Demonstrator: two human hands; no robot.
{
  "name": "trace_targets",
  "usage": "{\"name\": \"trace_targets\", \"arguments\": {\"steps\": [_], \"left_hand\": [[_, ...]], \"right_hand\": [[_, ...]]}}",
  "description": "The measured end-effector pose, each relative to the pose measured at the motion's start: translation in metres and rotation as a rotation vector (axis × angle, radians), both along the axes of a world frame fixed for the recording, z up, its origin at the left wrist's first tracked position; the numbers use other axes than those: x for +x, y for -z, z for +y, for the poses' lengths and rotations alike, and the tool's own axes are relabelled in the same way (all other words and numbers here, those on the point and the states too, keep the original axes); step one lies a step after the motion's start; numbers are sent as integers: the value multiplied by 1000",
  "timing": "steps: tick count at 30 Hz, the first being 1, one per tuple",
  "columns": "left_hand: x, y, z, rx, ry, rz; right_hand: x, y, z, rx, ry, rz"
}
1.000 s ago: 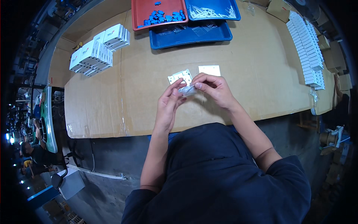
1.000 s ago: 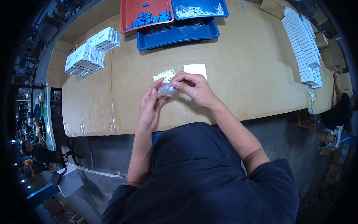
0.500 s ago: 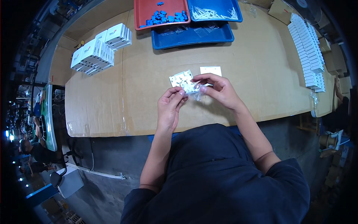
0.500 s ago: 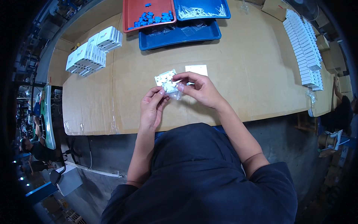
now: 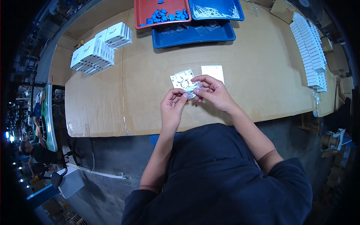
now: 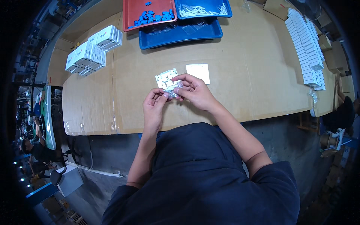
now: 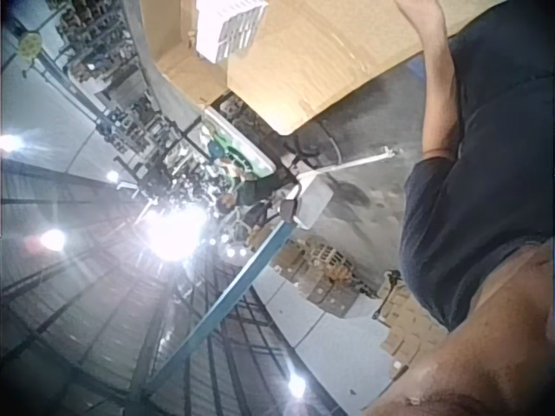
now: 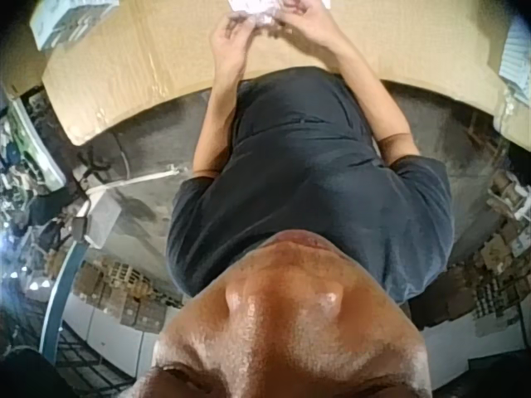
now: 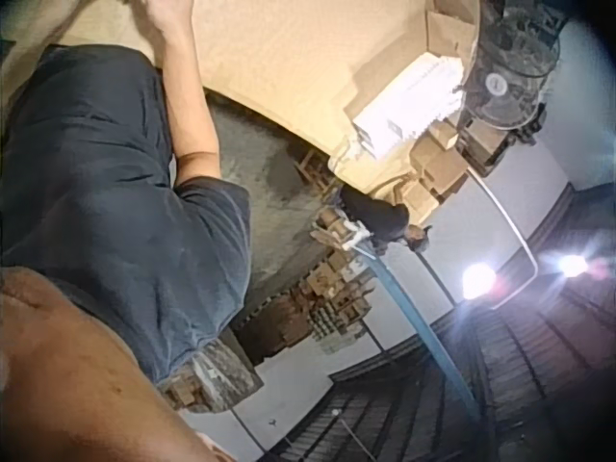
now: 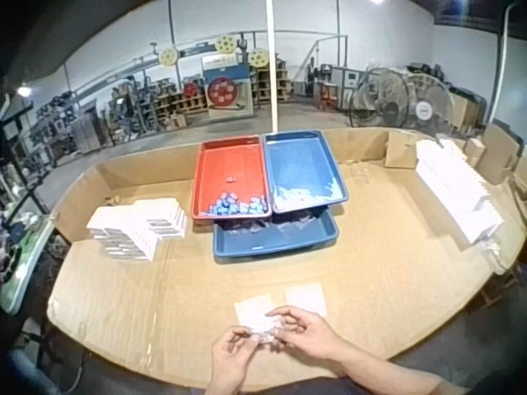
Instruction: The person assembles electronic components by hand, placing a circuit board, a connector, and various small parts into a white housing and securing them.
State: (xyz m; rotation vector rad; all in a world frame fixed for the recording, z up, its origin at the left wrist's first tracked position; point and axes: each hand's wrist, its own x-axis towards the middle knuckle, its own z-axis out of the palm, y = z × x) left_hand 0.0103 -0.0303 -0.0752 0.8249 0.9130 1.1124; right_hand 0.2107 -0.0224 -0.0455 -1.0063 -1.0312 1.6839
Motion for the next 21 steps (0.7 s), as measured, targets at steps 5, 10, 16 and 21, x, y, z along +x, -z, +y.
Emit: {"name": "trace_targets", "arguments": {"steps": [5,10,16,21], "left_hand": [[-2,-2,-8,105,-32,3],[-8,8,-13,165,46,234],[-10,-14,15,302,20,626],[-18,-3,47,596,-61,790]], "right_hand": [[8,16,-3,12,-10,-19],[7,26,-6,-22,-7,-61],[11,17,20,141,61,-203],[4,19,47,472,120,-601]]}}
